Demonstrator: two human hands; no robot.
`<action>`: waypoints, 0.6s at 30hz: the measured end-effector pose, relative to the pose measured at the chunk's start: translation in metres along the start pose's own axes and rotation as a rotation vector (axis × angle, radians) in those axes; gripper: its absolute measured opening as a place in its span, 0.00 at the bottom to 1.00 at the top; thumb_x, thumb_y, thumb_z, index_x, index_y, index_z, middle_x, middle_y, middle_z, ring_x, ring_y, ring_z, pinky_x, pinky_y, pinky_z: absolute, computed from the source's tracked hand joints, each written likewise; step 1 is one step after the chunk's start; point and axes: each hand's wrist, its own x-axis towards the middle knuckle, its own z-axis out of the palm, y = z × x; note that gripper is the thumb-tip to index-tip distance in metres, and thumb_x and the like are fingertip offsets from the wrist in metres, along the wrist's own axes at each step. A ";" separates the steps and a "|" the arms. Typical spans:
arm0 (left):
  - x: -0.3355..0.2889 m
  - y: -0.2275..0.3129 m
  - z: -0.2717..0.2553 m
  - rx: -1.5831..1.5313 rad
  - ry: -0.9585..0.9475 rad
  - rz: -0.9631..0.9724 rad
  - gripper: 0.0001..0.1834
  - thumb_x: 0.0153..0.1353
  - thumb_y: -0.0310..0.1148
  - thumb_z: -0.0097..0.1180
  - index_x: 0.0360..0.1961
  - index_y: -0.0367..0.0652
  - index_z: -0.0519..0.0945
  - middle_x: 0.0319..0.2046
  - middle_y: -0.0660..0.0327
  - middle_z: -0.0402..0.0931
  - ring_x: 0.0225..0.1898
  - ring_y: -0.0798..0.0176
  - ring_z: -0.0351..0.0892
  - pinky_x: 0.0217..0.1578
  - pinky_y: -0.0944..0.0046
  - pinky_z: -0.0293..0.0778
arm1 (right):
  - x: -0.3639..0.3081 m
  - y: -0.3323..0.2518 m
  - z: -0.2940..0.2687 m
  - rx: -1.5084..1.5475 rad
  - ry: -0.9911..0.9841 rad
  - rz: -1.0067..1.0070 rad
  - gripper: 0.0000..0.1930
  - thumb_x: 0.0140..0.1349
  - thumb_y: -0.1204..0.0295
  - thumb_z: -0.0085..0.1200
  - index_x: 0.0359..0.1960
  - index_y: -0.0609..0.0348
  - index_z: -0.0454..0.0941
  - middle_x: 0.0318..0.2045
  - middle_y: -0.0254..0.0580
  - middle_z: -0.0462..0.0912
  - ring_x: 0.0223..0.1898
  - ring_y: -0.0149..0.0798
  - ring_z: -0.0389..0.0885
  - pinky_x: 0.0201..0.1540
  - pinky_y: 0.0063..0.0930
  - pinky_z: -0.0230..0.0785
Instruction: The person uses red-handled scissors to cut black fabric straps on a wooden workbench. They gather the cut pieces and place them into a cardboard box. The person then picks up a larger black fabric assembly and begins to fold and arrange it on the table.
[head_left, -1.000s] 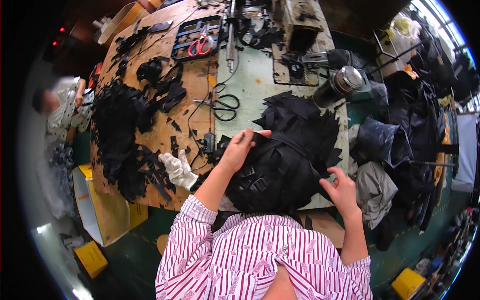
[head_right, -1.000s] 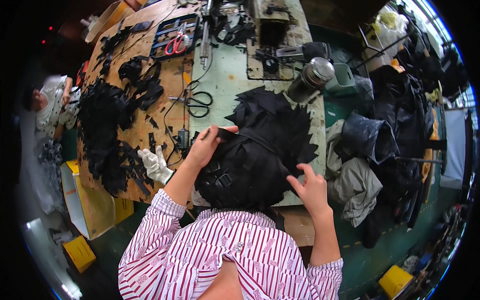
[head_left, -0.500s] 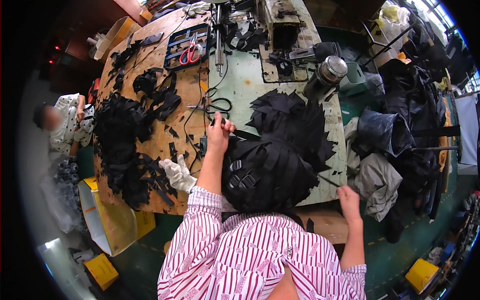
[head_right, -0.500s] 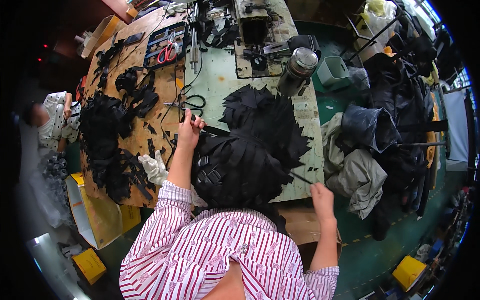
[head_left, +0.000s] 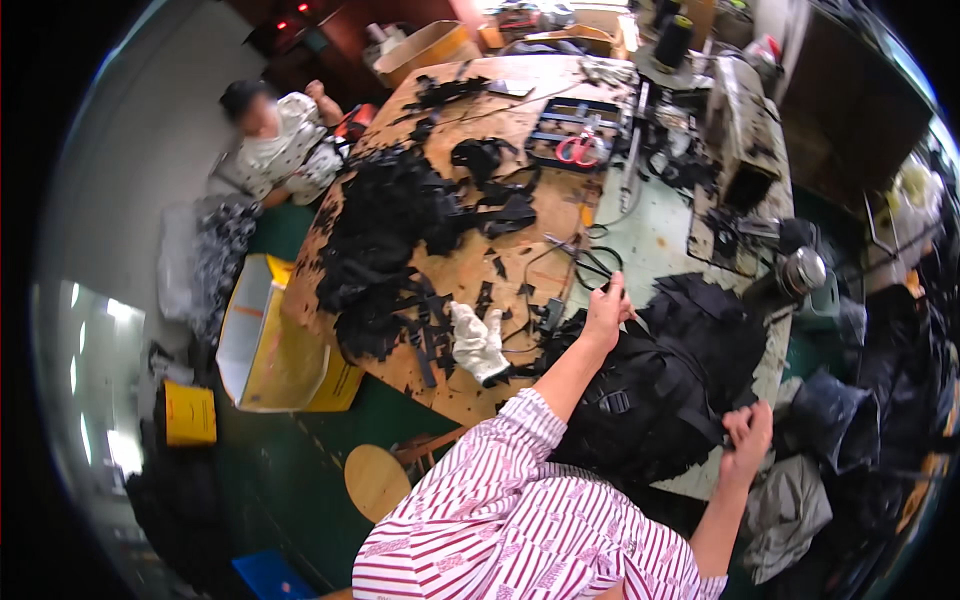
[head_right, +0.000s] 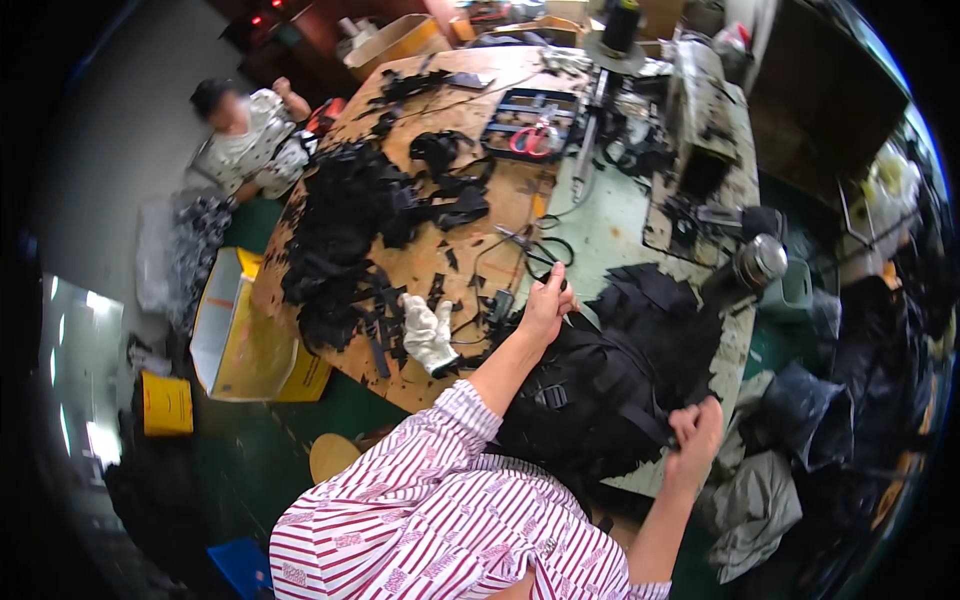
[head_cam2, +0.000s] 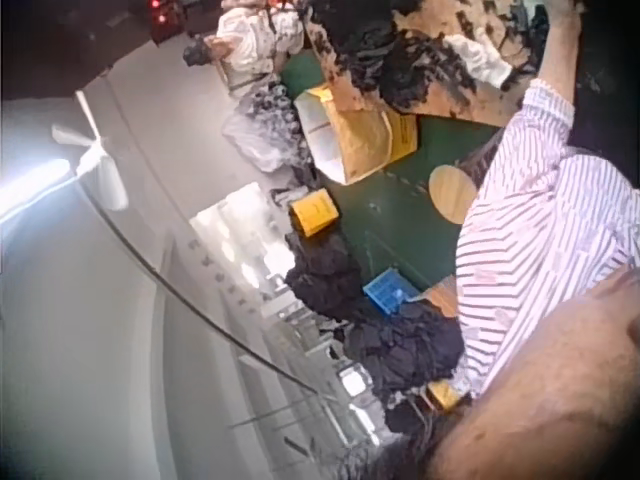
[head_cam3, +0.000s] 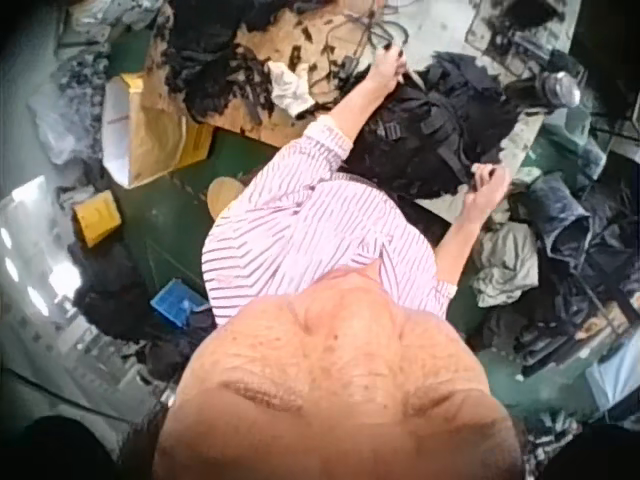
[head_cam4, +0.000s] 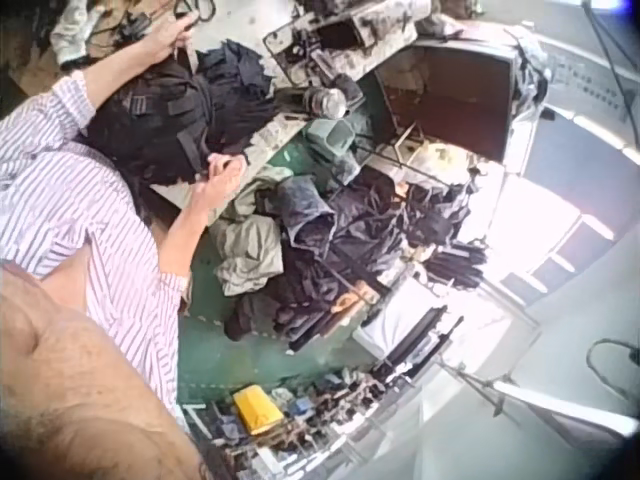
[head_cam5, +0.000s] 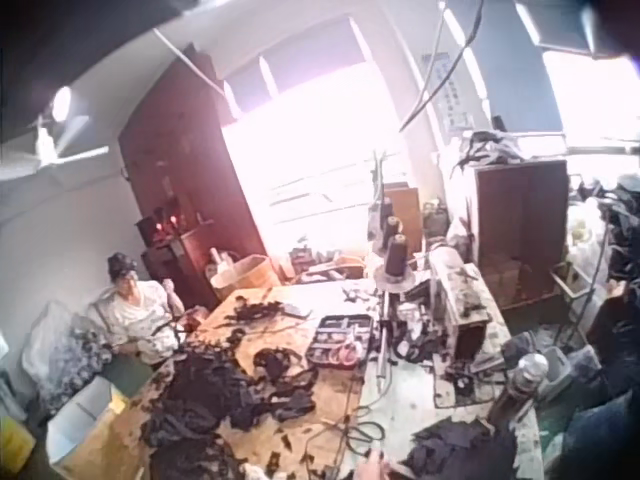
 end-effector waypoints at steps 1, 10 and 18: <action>0.013 -0.010 -0.019 -0.113 0.182 -0.012 0.20 0.67 0.44 0.44 0.20 0.46 0.61 0.09 0.70 0.52 0.10 0.70 0.52 0.19 0.64 0.63 | -0.003 0.001 -0.016 -0.018 0.109 -0.010 0.13 0.68 0.66 0.41 0.23 0.51 0.59 0.12 0.24 0.51 0.13 0.21 0.48 0.24 0.21 0.56; 0.043 -0.032 -0.032 -0.299 0.632 0.096 0.24 0.65 0.49 0.43 0.17 0.47 0.59 0.09 0.66 0.56 0.07 0.68 0.54 0.09 0.64 0.51 | -0.028 0.020 -0.088 -0.081 0.499 0.104 0.16 0.68 0.63 0.43 0.22 0.52 0.58 0.10 0.25 0.51 0.11 0.23 0.48 0.27 0.26 0.62; -0.046 0.022 0.054 0.163 -0.436 -0.063 0.19 0.65 0.41 0.49 0.18 0.45 0.71 0.12 0.68 0.64 0.14 0.77 0.57 0.17 0.75 0.54 | -0.023 -0.051 0.010 -0.336 -0.153 -0.083 0.14 0.68 0.64 0.44 0.25 0.59 0.66 0.18 0.35 0.72 0.23 0.28 0.69 0.38 0.24 0.66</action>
